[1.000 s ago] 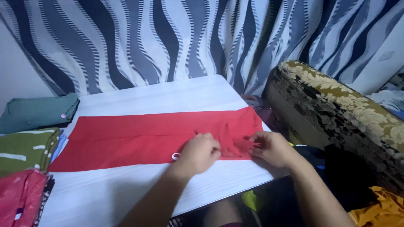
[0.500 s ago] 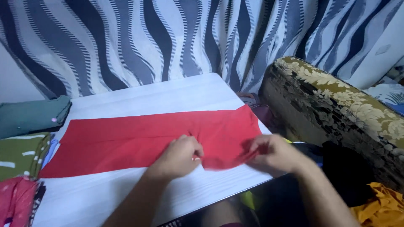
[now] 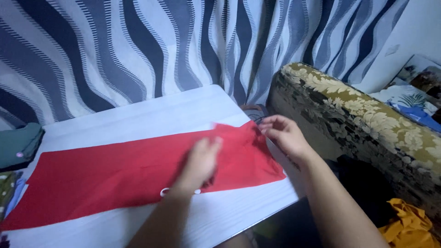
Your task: The recorder folds a red t-shirt on a table.
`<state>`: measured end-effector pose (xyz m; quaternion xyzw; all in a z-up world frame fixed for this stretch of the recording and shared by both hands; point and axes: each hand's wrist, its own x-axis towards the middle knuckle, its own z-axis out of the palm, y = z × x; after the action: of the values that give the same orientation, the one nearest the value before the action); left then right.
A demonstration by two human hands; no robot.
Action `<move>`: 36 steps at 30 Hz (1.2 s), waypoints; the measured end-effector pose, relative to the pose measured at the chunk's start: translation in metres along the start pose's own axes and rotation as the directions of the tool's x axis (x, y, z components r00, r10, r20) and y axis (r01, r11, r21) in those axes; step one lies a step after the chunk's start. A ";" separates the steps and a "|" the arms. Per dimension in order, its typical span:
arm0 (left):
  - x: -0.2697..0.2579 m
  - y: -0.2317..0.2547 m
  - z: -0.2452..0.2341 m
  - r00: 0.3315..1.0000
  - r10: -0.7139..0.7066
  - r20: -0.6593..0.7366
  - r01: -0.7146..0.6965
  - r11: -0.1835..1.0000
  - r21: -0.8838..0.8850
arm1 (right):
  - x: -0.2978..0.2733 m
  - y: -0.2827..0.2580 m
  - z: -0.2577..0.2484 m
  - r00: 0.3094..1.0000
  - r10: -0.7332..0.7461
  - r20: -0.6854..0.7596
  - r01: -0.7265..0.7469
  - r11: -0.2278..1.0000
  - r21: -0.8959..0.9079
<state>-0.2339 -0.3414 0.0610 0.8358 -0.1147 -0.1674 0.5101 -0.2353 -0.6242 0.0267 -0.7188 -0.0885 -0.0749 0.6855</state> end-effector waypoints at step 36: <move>-0.040 -0.022 -0.009 0.622 0.708 0.334 -0.783 0.573 0.241 | 0.030 0.028 -0.015 0.884 -0.029 -0.466 -0.166 0.913 -0.373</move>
<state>-0.2664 -0.3098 0.0513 0.7656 -0.5371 0.0053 0.3541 -0.1993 -0.6400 0.0067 -0.8084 0.1203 -0.2354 0.5260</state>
